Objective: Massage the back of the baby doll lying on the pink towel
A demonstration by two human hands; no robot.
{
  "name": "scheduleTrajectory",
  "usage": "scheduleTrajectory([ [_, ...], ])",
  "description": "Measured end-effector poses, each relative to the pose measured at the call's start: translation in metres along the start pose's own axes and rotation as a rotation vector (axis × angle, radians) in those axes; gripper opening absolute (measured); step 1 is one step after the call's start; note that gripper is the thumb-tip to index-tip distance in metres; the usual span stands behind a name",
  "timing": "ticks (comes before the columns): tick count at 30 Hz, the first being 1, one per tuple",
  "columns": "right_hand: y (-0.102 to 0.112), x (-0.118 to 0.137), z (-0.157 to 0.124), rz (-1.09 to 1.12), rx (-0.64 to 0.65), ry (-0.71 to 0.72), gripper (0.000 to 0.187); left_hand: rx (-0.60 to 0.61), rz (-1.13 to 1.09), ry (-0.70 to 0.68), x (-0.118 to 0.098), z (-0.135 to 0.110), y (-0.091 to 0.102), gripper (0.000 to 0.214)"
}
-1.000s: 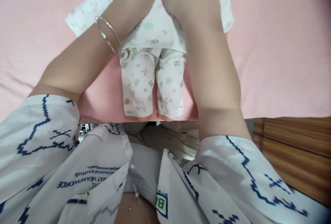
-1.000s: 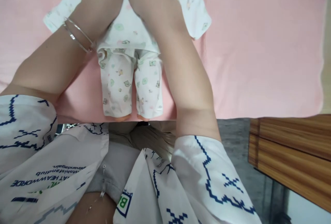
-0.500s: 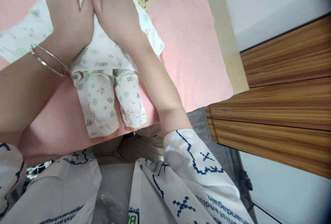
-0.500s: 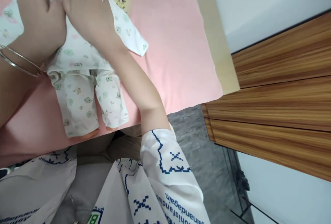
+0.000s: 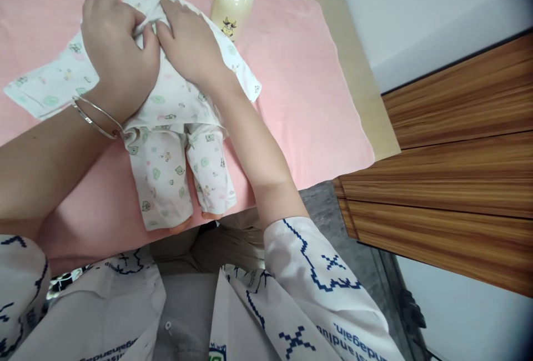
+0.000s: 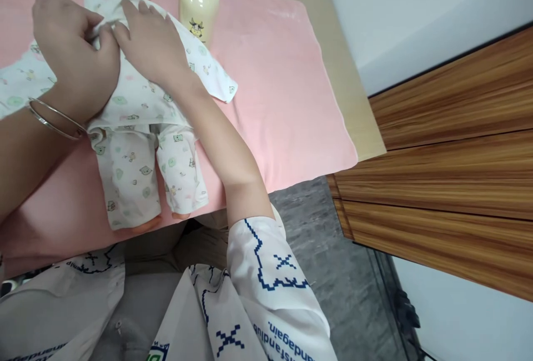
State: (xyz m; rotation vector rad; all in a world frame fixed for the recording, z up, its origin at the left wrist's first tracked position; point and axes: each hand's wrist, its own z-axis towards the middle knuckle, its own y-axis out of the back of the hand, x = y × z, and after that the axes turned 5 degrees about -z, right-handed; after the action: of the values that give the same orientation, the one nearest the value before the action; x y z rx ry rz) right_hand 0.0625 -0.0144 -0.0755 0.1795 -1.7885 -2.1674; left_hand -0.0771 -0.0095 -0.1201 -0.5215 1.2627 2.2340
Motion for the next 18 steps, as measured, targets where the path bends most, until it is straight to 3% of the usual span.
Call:
scheduleTrajectory([
  [3,-0.004,-0.005,0.003,-0.005,-0.013,0.007,0.040,0.165,0.157,0.040,-0.009,0.001,0.008,0.032],
  [8,0.001,0.013,-0.010,-0.105,-0.050,0.007,0.040,0.240,0.134,0.076,-0.012,0.002,0.012,0.047],
  [10,0.005,0.024,-0.018,-0.143,-0.073,-0.017,0.039,0.223,0.074,0.053,-0.006,0.000,0.008,0.043],
  [13,0.003,0.031,-0.022,-0.107,-0.063,-0.118,0.039,0.068,-0.002,-0.076,0.003,-0.005,0.004,0.033],
  [18,-0.012,0.007,-0.003,0.096,-0.065,-0.006,0.042,0.032,0.155,-0.159,-0.006,-0.018,0.010,0.031],
])
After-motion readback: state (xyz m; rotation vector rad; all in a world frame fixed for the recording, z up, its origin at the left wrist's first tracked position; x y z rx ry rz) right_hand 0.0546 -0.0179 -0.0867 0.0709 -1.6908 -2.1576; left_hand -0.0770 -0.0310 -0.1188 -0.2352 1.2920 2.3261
